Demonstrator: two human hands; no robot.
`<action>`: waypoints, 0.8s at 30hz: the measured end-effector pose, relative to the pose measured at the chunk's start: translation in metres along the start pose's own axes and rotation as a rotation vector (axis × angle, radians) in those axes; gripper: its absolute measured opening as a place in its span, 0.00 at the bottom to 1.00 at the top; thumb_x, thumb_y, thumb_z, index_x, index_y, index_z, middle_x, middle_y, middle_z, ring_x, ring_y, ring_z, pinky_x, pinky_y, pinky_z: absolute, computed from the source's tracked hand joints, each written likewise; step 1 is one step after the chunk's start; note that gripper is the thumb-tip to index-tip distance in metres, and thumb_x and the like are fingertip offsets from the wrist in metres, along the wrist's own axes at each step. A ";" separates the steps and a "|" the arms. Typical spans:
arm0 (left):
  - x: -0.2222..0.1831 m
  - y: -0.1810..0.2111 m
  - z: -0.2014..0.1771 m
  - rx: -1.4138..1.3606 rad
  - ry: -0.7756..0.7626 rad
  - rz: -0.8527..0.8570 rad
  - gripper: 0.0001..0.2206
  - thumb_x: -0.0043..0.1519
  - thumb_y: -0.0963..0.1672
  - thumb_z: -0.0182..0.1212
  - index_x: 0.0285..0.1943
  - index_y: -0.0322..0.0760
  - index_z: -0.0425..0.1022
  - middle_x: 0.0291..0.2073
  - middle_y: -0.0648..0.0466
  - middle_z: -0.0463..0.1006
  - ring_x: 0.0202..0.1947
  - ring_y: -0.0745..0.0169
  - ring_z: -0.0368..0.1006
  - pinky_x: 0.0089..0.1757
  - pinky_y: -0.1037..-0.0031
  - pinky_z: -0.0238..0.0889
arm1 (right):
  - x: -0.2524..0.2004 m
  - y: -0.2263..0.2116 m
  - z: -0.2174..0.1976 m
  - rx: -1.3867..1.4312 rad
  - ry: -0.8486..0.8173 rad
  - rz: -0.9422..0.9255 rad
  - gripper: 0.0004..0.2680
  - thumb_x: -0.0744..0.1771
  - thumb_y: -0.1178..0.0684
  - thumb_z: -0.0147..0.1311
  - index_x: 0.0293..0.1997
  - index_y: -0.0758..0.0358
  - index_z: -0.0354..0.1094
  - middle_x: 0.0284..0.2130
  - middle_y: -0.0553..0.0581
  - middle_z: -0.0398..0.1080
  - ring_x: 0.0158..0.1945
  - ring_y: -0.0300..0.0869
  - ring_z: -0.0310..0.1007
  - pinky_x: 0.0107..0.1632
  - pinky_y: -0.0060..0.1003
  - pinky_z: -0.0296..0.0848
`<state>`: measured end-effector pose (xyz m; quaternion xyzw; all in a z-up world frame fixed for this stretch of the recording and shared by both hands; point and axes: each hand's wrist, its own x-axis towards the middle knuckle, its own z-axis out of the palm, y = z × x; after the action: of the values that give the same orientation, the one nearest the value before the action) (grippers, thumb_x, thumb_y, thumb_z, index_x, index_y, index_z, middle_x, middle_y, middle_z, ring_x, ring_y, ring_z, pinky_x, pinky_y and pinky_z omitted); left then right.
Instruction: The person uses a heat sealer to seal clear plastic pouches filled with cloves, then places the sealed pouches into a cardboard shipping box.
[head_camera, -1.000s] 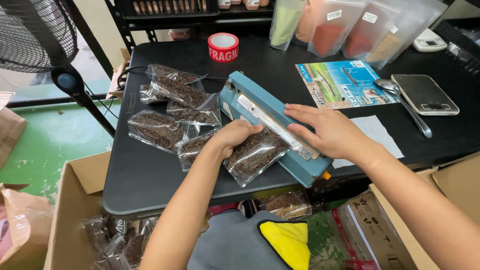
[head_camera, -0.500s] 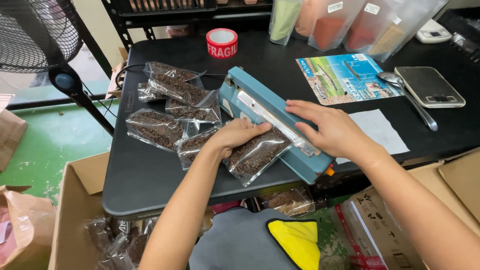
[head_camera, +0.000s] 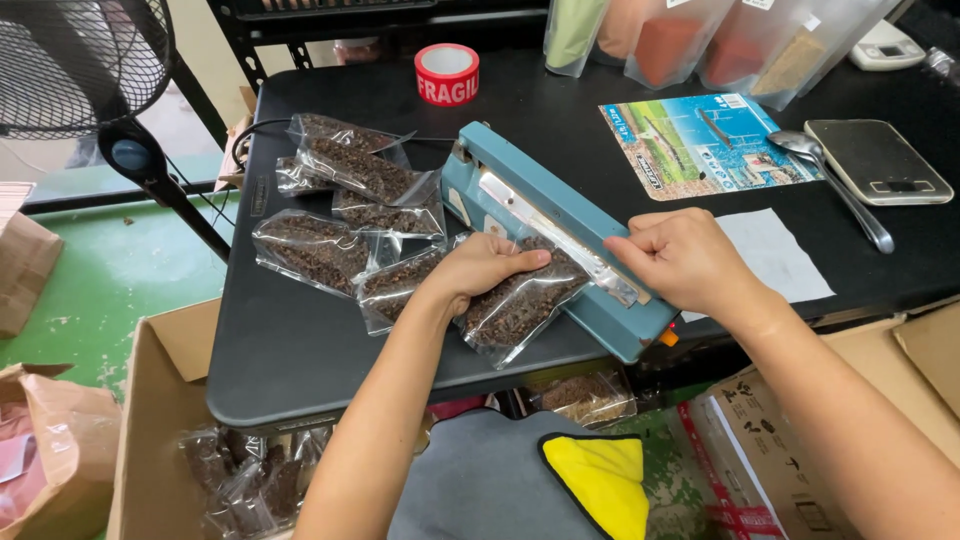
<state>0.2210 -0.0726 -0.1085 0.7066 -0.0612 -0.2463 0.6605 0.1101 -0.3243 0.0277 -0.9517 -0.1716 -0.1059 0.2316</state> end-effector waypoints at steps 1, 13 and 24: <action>-0.001 0.000 0.001 0.002 0.002 0.000 0.18 0.51 0.49 0.77 0.31 0.28 0.79 0.22 0.42 0.79 0.22 0.55 0.79 0.24 0.69 0.75 | -0.001 -0.002 0.000 0.002 0.001 -0.001 0.23 0.70 0.46 0.51 0.08 0.61 0.64 0.09 0.48 0.55 0.14 0.40 0.56 0.24 0.29 0.61; -0.041 0.039 0.017 0.010 0.008 -0.010 0.18 0.50 0.49 0.78 0.33 0.28 0.80 0.21 0.42 0.79 0.22 0.54 0.79 0.24 0.69 0.75 | -0.009 0.019 0.014 0.042 0.228 -0.139 0.25 0.72 0.48 0.49 0.08 0.58 0.53 0.10 0.47 0.54 0.14 0.38 0.54 0.23 0.27 0.56; -0.103 0.073 0.015 0.688 0.294 0.092 0.30 0.48 0.61 0.72 0.46 0.39 0.79 0.45 0.36 0.82 0.55 0.34 0.75 0.52 0.53 0.70 | 0.006 0.001 -0.017 -0.079 0.187 -0.134 0.20 0.71 0.48 0.47 0.15 0.63 0.55 0.12 0.58 0.58 0.19 0.52 0.61 0.27 0.39 0.61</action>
<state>0.1425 -0.0528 -0.0105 0.9115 -0.0763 -0.0774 0.3968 0.1138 -0.3322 0.0438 -0.9324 -0.2080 -0.2163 0.2013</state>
